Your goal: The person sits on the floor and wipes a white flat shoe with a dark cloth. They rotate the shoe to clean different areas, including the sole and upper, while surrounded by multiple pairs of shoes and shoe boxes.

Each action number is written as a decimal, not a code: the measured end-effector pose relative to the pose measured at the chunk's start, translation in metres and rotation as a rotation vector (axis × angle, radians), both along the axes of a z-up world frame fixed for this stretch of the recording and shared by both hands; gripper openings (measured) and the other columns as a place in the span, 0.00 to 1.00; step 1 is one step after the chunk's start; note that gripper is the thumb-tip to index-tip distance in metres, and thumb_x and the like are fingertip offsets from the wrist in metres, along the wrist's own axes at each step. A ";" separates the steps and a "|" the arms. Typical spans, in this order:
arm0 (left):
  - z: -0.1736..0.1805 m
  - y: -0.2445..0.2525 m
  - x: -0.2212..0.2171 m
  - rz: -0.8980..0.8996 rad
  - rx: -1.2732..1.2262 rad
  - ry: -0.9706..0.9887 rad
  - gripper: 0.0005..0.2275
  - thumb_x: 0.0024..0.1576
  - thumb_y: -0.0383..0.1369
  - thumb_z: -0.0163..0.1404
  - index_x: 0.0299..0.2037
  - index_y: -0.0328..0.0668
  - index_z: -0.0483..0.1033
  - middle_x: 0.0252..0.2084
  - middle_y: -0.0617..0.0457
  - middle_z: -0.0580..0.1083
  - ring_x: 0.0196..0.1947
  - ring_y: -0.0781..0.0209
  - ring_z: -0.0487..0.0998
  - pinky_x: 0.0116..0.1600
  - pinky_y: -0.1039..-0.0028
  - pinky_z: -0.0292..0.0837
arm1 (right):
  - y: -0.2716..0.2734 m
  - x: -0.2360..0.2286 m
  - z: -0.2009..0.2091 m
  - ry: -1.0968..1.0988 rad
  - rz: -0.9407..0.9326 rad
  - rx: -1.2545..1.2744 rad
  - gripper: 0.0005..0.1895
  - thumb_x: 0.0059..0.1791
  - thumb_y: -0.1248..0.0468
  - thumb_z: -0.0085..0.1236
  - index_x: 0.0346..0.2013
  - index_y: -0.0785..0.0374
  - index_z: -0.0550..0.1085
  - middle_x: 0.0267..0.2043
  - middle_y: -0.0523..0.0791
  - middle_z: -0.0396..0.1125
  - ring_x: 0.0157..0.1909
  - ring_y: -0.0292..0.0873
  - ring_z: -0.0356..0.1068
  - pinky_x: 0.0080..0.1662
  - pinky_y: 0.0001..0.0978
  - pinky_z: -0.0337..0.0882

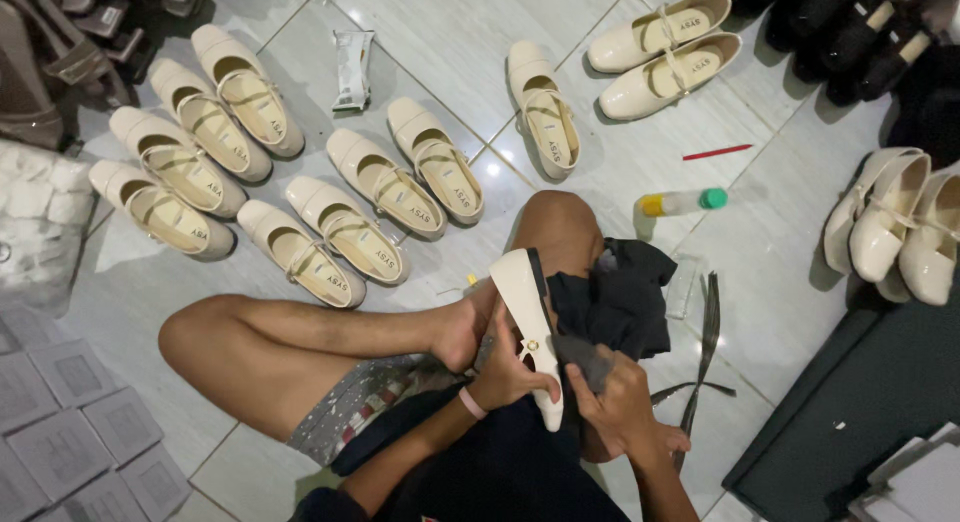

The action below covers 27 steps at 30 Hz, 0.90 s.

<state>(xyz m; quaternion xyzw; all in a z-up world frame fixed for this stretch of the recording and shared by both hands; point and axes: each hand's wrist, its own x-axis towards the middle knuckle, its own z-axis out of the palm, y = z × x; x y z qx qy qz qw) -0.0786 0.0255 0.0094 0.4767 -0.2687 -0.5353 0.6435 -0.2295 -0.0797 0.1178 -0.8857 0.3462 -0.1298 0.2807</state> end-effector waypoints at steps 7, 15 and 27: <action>-0.012 0.001 -0.003 -0.036 -0.045 -0.115 0.71 0.35 0.34 0.77 0.77 0.38 0.22 0.73 0.40 0.58 0.72 0.50 0.63 0.72 0.62 0.64 | -0.016 0.040 0.018 -0.017 0.079 -0.118 0.13 0.45 0.62 0.66 0.26 0.71 0.78 0.27 0.54 0.70 0.21 0.55 0.69 0.26 0.43 0.68; -0.019 0.001 -0.001 0.046 -0.040 -0.117 0.72 0.32 0.40 0.77 0.78 0.37 0.25 0.75 0.43 0.54 0.75 0.51 0.58 0.75 0.63 0.59 | -0.021 0.043 0.028 0.028 0.232 -0.211 0.09 0.42 0.62 0.64 0.29 0.65 0.82 0.32 0.59 0.71 0.23 0.56 0.70 0.27 0.42 0.69; -0.003 0.001 0.012 0.075 -0.065 -0.503 0.71 0.28 0.48 0.75 0.76 0.25 0.33 0.76 0.33 0.51 0.75 0.43 0.57 0.76 0.61 0.56 | -0.018 0.037 0.022 0.057 0.223 -0.147 0.14 0.45 0.59 0.67 0.23 0.69 0.78 0.29 0.53 0.72 0.20 0.52 0.69 0.27 0.41 0.70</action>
